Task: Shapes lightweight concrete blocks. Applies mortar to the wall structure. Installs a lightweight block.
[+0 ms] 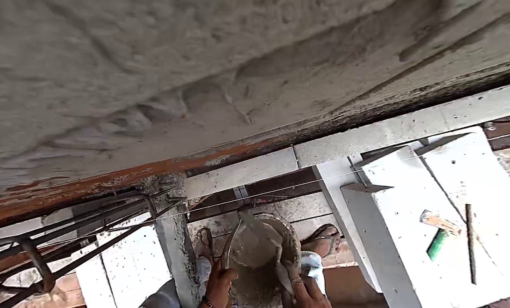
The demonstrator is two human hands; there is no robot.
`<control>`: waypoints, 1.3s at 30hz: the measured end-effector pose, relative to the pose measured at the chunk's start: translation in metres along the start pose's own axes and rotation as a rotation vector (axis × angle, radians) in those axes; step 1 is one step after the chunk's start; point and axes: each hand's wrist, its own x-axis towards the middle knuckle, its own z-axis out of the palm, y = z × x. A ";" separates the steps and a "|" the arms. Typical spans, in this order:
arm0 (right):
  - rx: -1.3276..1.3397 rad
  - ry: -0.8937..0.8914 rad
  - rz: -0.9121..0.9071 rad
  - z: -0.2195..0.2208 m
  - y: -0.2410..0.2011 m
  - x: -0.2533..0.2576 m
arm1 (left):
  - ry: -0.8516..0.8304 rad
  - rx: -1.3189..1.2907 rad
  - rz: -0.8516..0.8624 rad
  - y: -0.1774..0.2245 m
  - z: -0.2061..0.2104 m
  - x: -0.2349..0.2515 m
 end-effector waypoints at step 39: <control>-0.065 -0.633 -0.015 -0.026 0.028 0.047 | 0.155 -0.260 0.127 0.025 -0.032 -0.051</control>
